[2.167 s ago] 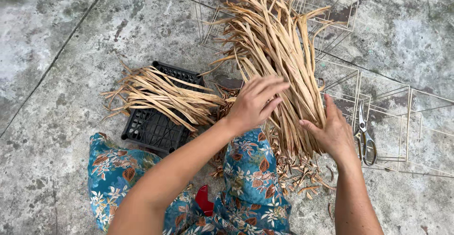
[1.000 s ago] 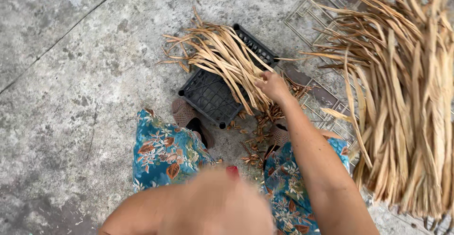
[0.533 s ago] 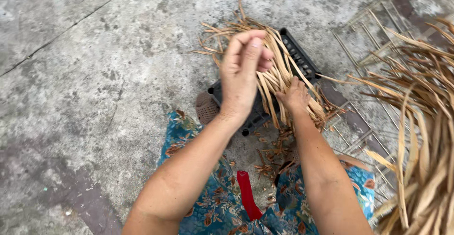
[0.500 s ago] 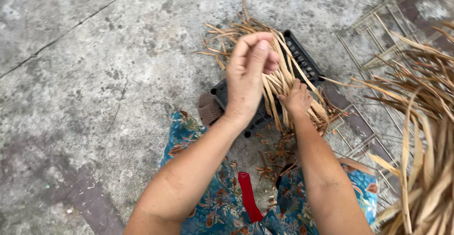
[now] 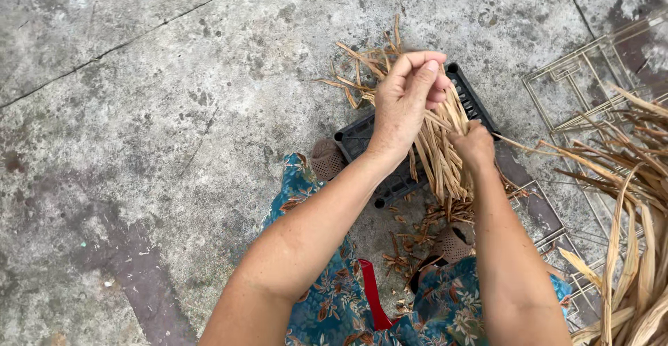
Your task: The person sits on the ground and sorts through large bundles of dried palm-like leaves, pulling individual strips free, straightening and aligning them, and gathering them into a neat bundle. They occasionally set strips aside and reach into a black plastic crate holding more leaves.
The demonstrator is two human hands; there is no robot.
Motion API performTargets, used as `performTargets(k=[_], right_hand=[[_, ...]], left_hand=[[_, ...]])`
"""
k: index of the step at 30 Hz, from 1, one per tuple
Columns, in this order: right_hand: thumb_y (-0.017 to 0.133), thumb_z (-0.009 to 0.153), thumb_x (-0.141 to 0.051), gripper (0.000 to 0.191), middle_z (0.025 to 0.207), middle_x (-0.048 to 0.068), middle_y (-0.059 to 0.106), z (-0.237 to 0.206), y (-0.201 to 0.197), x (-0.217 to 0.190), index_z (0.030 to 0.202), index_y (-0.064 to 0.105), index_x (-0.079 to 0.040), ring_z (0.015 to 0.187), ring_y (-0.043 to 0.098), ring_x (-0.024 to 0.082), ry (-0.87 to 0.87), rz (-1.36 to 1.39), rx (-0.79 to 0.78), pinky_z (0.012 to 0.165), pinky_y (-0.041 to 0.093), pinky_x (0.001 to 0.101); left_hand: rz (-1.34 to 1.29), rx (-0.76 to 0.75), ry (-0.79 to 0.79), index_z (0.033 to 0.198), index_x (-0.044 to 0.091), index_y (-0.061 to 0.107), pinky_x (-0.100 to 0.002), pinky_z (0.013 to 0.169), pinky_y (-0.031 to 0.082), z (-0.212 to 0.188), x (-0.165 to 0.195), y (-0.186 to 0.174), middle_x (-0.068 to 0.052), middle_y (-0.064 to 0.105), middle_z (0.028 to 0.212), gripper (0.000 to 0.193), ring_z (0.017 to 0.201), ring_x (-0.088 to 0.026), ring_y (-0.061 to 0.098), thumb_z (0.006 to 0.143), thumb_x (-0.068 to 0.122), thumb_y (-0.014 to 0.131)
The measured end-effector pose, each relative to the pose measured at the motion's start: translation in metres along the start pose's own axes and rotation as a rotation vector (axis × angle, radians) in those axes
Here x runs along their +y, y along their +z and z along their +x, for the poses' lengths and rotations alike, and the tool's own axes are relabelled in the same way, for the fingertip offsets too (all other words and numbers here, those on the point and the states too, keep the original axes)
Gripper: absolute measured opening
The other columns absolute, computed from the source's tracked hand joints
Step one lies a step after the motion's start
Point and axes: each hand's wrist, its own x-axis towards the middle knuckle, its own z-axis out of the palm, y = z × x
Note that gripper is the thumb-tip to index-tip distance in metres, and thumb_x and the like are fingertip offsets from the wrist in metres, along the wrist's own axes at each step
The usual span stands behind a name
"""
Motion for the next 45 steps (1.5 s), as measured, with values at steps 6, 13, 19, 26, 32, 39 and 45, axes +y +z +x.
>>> performTargets(k=[6,13,19,26,32,39,45], right_hand=[[0.076,0.09,-0.029,0.036,0.091,0.023,0.072,-0.05,-0.093,-0.01,0.11,0.07,0.001,0.084,0.07,0.037,-0.141,0.053,0.067,0.077,0.053,0.051],[0.075,0.102,-0.012,0.027,0.113,0.02,0.069,-0.11,-0.106,0.009,0.116,0.058,0.005,0.096,0.064,0.022,-0.509,0.519,0.624,0.088,0.055,0.0387],[0.071,0.099,-0.014,0.03,0.095,0.02,0.07,-0.146,-0.084,-0.008,0.122,0.062,0.001,0.084,0.068,0.026,-0.478,0.218,0.398,0.077,0.054,0.0397],[0.078,0.09,-0.026,0.037,0.087,0.013,0.073,-0.159,-0.107,-0.026,0.118,0.068,-0.004,0.073,0.068,0.025,-0.315,0.293,0.09,0.067,0.054,0.0426],[0.074,0.086,-0.023,0.052,0.104,0.008,0.074,-0.148,-0.106,-0.021,0.134,0.063,-0.007,0.091,0.068,0.014,-0.478,0.512,0.066,0.081,0.053,0.0321],[0.049,0.105,-0.053,0.056,0.119,0.009,0.069,-0.14,-0.111,-0.002,0.129,0.062,-0.004,0.117,0.064,0.026,-0.2,1.365,0.089,0.108,0.046,0.0487],[0.038,0.102,-0.06,0.064,0.13,0.008,0.065,-0.142,-0.094,-0.017,0.13,0.06,-0.007,0.126,0.06,0.023,-0.034,1.667,-0.064,0.112,0.042,0.0521]], left_hand=[[0.501,-0.182,-0.297,0.112,0.008,0.068,-0.026,0.063,0.06,-0.004,-0.012,0.004,-0.004,0.072,0.09,0.022,0.073,-0.012,0.067,0.099,0.023,0.059],[1.05,-0.574,-0.329,0.105,0.009,0.079,-0.044,0.081,0.065,-0.014,-0.063,0.008,-0.013,0.078,0.095,0.072,0.088,-0.022,0.076,0.085,0.074,0.058],[0.327,-0.468,-0.277,0.101,-0.004,0.074,-0.039,0.067,0.068,-0.039,-0.099,0.058,-0.024,0.069,0.096,0.067,0.082,-0.029,0.073,0.078,0.06,0.079],[0.031,-0.166,-0.196,0.112,0.003,0.068,-0.028,0.07,0.064,-0.025,-0.059,0.063,-0.014,0.075,0.096,0.043,0.082,-0.017,0.074,0.095,0.043,0.067],[-0.106,-0.187,-0.253,0.112,0.007,0.065,-0.03,0.071,0.063,-0.018,-0.041,0.068,-0.009,0.073,0.091,0.021,0.079,-0.016,0.073,0.096,0.02,0.07],[-0.556,-0.049,-0.199,0.1,0.01,0.058,-0.04,0.076,0.068,0.006,0.017,0.026,-0.004,0.063,0.077,0.02,0.069,-0.017,0.068,0.093,0.017,0.075],[-0.653,0.044,-0.192,0.11,0.015,0.054,-0.044,0.074,0.066,0.003,0.017,0.03,-0.001,0.062,0.085,0.03,0.071,-0.015,0.066,0.09,0.006,0.075]])
